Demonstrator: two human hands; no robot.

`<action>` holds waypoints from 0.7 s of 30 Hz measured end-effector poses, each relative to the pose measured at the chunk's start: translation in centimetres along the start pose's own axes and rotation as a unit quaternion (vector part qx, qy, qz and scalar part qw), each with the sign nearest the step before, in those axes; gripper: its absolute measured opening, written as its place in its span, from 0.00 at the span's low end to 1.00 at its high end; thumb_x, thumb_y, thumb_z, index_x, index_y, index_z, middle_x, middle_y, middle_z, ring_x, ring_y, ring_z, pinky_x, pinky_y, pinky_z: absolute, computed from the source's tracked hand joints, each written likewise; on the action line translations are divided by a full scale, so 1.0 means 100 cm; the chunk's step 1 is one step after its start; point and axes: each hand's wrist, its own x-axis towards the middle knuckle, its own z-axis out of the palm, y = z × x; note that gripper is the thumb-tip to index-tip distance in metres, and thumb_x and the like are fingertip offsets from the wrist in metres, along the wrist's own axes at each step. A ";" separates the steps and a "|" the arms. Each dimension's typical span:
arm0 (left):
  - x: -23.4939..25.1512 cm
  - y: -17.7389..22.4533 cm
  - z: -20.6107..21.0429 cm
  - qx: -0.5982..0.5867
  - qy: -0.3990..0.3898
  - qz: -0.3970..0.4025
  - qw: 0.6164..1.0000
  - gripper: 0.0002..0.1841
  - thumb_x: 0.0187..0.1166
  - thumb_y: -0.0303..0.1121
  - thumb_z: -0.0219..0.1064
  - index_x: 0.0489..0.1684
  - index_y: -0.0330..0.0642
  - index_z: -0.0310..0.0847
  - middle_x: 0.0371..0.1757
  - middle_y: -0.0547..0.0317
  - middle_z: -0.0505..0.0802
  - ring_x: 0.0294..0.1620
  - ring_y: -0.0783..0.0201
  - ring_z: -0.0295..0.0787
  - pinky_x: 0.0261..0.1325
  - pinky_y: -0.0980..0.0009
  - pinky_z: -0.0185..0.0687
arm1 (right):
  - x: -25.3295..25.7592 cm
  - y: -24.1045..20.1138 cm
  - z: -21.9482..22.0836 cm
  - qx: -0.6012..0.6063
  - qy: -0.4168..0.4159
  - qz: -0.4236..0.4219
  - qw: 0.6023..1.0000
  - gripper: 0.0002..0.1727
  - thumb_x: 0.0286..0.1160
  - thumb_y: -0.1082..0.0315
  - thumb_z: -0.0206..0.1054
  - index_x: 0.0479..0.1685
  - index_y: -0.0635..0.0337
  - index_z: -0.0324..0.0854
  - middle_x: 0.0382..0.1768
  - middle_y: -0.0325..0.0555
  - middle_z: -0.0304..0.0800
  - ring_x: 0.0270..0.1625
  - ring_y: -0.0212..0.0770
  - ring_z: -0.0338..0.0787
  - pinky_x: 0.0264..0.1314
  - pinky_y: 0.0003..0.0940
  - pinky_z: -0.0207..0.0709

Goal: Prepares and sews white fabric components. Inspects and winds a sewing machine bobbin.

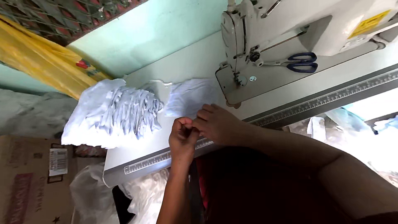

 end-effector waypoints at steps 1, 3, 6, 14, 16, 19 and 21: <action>-0.001 -0.001 0.000 -0.078 -0.015 -0.008 0.997 0.10 0.75 0.23 0.63 0.50 0.44 0.74 0.36 0.67 0.91 0.37 0.72 0.91 0.45 0.72 0.91 | -0.001 0.002 0.001 0.006 0.024 -0.003 1.000 0.07 0.76 0.68 0.68 0.44 0.58 0.90 0.38 0.48 0.88 0.48 0.50 0.88 0.47 0.43 0.82; -0.003 -0.007 -0.002 -0.290 -0.058 -0.065 0.953 0.06 0.85 0.35 0.60 0.50 0.48 0.79 0.39 0.60 0.95 0.41 0.64 0.96 0.51 0.63 0.94 | -0.004 0.007 0.000 0.042 0.067 -0.001 0.997 0.08 0.76 0.68 0.67 0.46 0.58 0.90 0.41 0.47 0.90 0.52 0.49 0.88 0.54 0.42 0.82; -0.012 -0.014 0.007 -0.502 -0.124 -0.122 0.847 0.11 0.83 0.40 0.67 0.53 0.45 0.84 0.39 0.54 0.94 0.43 0.59 0.95 0.54 0.59 0.92 | -0.010 0.008 0.002 0.118 0.120 -0.017 0.986 0.10 0.76 0.69 0.66 0.48 0.58 0.91 0.44 0.45 0.93 0.55 0.46 0.88 0.60 0.42 0.80; -0.021 -0.016 0.031 -0.424 -0.091 0.040 0.900 0.14 0.74 0.29 0.75 0.55 0.47 0.81 0.46 0.58 0.95 0.45 0.67 0.95 0.51 0.70 0.93 | -0.022 -0.001 -0.002 0.065 0.184 -0.045 0.980 0.08 0.80 0.71 0.63 0.47 0.57 0.89 0.47 0.46 0.95 0.54 0.46 0.91 0.60 0.41 0.81; -0.023 -0.014 0.032 -0.371 -0.059 0.083 0.923 0.12 0.73 0.30 0.77 0.50 0.48 0.85 0.42 0.61 0.95 0.41 0.71 0.94 0.46 0.73 0.92 | -0.025 -0.003 -0.005 0.056 0.189 -0.062 0.978 0.07 0.82 0.70 0.64 0.47 0.56 0.89 0.48 0.45 0.95 0.54 0.46 0.90 0.61 0.40 0.80; -0.023 -0.013 0.026 -0.343 -0.066 0.114 0.930 0.05 0.79 0.36 0.72 0.47 0.52 0.88 0.40 0.65 0.95 0.40 0.74 0.93 0.46 0.77 0.90 | -0.029 -0.006 -0.009 0.044 0.206 -0.094 0.973 0.06 0.83 0.70 0.64 0.45 0.52 0.88 0.50 0.42 0.95 0.57 0.45 0.89 0.65 0.40 0.77; -0.023 -0.012 0.018 -0.304 -0.080 0.131 0.940 0.06 0.79 0.36 0.72 0.48 0.53 0.90 0.40 0.67 0.96 0.40 0.75 0.93 0.47 0.78 0.90 | -0.030 -0.009 -0.008 0.085 0.202 -0.089 0.972 0.06 0.83 0.69 0.64 0.44 0.54 0.87 0.50 0.45 0.94 0.60 0.47 0.88 0.69 0.42 0.76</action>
